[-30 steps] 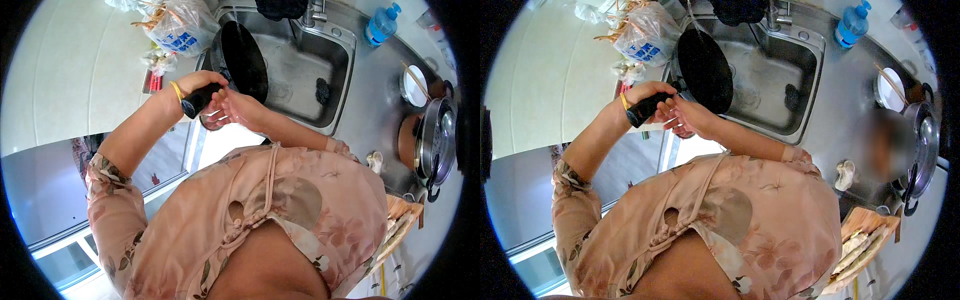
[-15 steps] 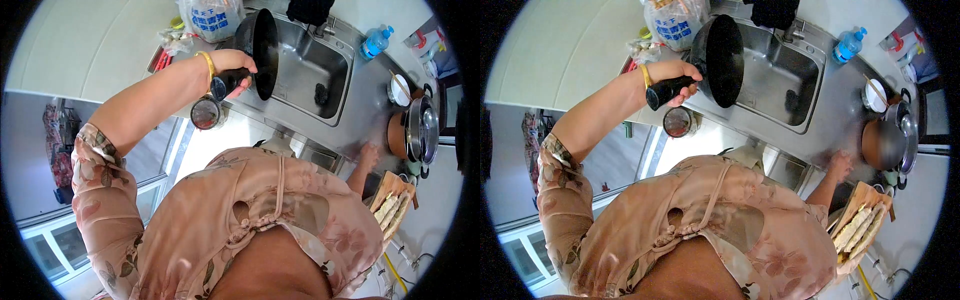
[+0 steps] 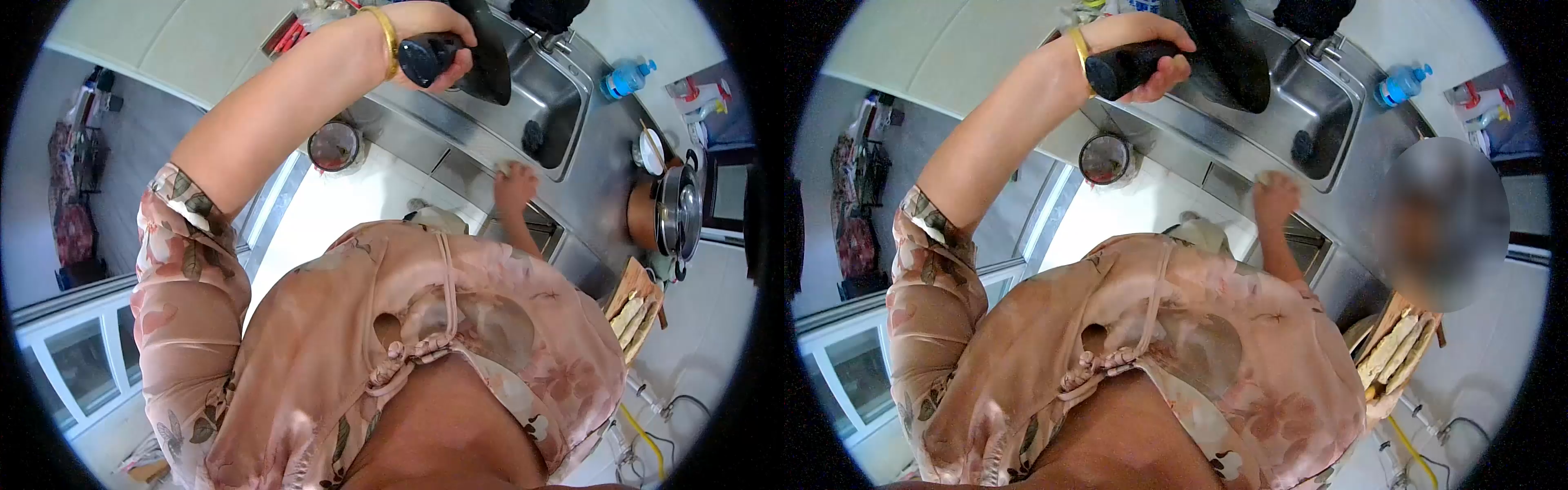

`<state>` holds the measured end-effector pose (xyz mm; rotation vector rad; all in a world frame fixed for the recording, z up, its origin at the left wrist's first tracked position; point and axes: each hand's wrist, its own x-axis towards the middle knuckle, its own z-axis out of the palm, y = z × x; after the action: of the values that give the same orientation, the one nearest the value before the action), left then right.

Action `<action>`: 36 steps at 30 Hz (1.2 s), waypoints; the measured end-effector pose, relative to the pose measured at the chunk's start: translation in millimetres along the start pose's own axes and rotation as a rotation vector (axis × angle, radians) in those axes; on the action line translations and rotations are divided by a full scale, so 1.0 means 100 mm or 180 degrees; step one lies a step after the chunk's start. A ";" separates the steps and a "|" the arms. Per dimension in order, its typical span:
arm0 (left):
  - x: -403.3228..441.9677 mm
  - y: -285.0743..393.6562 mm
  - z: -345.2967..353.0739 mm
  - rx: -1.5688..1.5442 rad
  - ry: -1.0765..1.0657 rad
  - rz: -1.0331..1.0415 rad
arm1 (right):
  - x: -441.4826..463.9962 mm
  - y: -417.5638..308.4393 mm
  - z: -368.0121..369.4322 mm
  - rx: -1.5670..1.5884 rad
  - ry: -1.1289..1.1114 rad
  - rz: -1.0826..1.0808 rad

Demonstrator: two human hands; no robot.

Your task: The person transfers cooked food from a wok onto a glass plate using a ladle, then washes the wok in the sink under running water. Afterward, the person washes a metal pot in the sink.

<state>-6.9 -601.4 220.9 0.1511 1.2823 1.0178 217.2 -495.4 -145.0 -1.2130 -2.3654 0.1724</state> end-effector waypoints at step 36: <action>0.33 -0.11 -0.04 -0.1302 0.0393 0.0449 | 1.53 -1.25 0.24 0.0857 -0.1470 -0.3210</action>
<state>-7.0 -586.4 189.2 -0.1391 1.1587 1.4073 38.5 -447.1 -72.6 0.2468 -2.9048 0.4340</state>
